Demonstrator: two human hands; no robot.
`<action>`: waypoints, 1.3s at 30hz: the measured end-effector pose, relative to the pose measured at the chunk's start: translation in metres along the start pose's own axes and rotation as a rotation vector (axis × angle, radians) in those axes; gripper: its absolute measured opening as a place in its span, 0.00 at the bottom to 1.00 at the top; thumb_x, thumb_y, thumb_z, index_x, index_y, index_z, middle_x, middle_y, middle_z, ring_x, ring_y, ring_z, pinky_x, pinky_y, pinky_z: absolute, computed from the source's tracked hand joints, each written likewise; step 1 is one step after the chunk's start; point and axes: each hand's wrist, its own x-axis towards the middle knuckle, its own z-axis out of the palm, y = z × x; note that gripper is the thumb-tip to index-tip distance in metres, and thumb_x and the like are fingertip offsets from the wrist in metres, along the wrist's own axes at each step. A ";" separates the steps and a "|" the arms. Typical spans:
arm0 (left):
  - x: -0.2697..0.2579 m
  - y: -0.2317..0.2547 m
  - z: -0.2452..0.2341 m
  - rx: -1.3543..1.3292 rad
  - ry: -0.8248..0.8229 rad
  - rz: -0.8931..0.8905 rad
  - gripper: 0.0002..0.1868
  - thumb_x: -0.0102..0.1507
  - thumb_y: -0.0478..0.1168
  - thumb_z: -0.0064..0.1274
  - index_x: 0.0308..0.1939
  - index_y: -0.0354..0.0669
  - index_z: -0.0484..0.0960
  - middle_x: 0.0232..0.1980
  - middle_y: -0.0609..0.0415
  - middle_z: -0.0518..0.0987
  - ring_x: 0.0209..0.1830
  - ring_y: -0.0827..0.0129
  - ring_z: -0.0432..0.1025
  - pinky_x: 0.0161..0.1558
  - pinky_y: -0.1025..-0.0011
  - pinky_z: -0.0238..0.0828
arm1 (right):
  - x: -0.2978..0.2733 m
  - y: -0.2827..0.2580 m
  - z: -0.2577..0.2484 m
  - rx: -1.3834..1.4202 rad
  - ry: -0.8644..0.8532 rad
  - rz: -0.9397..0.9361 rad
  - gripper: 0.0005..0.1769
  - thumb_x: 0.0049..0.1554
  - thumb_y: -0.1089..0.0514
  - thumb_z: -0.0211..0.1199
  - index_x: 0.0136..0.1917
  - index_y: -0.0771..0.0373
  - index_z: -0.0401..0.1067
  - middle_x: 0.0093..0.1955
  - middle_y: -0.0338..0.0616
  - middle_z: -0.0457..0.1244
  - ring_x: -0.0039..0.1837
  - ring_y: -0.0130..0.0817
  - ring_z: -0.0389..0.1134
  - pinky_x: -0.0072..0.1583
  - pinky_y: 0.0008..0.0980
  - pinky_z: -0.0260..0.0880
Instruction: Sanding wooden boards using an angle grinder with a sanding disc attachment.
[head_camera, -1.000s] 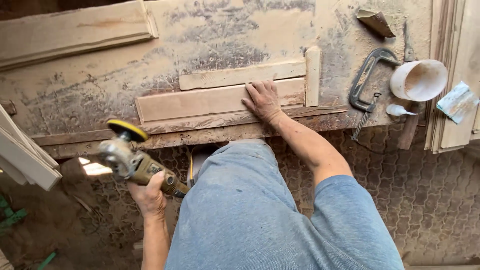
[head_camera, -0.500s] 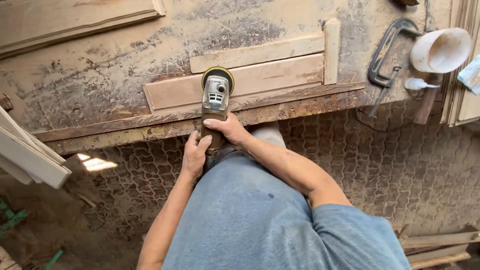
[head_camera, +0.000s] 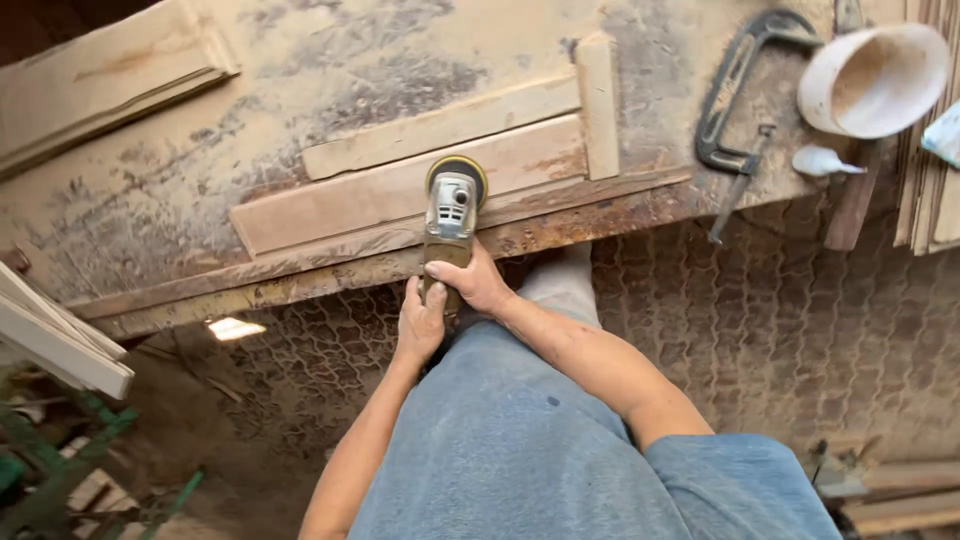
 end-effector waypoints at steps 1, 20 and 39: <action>0.006 0.005 0.010 0.025 -0.010 -0.007 0.54 0.62 0.76 0.39 0.76 0.35 0.57 0.67 0.25 0.69 0.69 0.34 0.64 0.66 0.42 0.62 | 0.002 0.000 -0.014 0.023 0.015 0.007 0.34 0.49 0.54 0.81 0.64 0.61 0.70 0.53 0.47 0.69 0.55 0.32 0.67 0.55 0.40 0.74; 0.010 0.062 0.089 0.023 -0.088 0.167 0.28 0.67 0.63 0.47 0.55 0.44 0.73 0.43 0.38 0.79 0.46 0.50 0.74 0.50 0.51 0.71 | -0.012 -0.038 -0.102 0.092 0.155 -0.147 0.33 0.49 0.56 0.79 0.65 0.59 0.69 0.54 0.42 0.68 0.56 0.29 0.66 0.58 0.38 0.72; 0.006 0.046 0.079 0.061 -0.073 0.176 0.27 0.67 0.63 0.47 0.56 0.45 0.74 0.44 0.41 0.79 0.45 0.53 0.74 0.48 0.53 0.71 | -0.015 -0.022 -0.089 0.050 0.162 -0.136 0.38 0.48 0.55 0.81 0.67 0.63 0.68 0.55 0.49 0.68 0.58 0.33 0.66 0.61 0.44 0.70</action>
